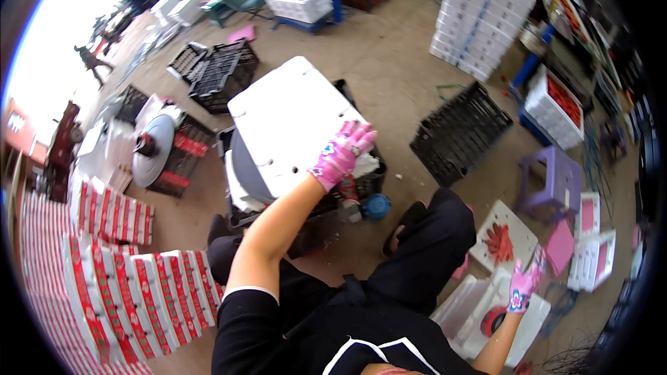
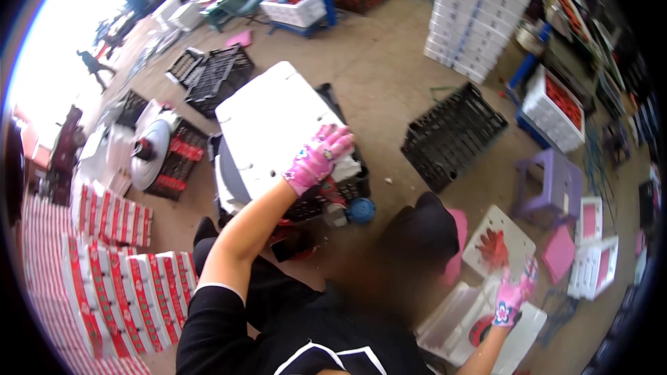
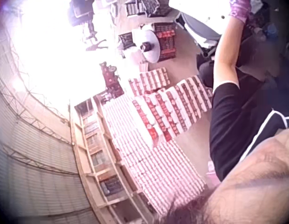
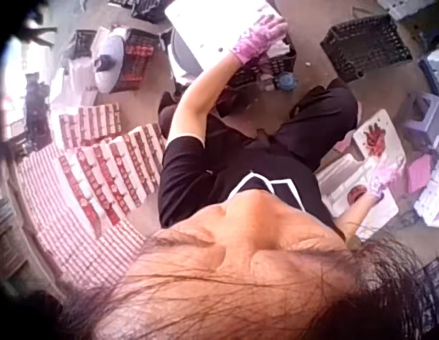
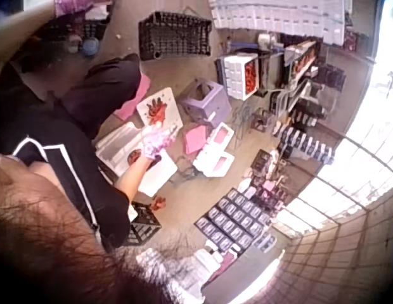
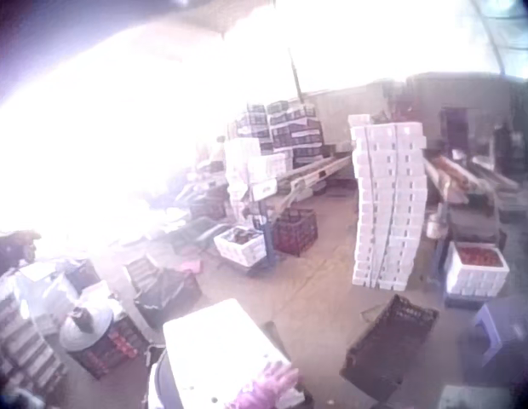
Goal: The person places lids onto containers of tomatoes and seals them with red tape using a dispenser.
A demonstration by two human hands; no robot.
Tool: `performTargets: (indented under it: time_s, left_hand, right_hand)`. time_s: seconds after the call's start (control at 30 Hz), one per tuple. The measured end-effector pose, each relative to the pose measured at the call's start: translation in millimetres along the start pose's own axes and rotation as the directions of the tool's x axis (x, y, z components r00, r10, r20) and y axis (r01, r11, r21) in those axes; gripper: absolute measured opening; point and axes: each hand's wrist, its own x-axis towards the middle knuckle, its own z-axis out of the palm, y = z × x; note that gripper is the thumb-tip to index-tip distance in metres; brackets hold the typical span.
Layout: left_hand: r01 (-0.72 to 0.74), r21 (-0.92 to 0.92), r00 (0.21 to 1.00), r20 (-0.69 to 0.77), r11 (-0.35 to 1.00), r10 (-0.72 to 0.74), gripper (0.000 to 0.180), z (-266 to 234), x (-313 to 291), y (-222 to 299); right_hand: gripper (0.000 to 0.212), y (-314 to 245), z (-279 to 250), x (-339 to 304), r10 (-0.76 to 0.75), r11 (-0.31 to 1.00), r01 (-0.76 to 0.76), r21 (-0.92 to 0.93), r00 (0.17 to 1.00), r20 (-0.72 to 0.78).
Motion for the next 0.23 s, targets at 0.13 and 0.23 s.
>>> performTargets:
  time_s: [0.13,0.23]
  left_hand:
    - [0.451,-0.193,0.818,-0.302,0.871,-0.49,0.06,-73.8,-50.4,-8.0]
    - [0.698,-0.192,0.476,-0.596,0.69,-0.647,0.075,-88.8,-129.5,-63.8]
  right_hand:
    - [0.052,-259.6,32.1,114.9,-0.433,0.723,0.18,0.667,0.871,0.234]
    - [0.058,-371.1,103.5,157.9,-0.604,0.444,-0.134,0.886,0.686,0.406]
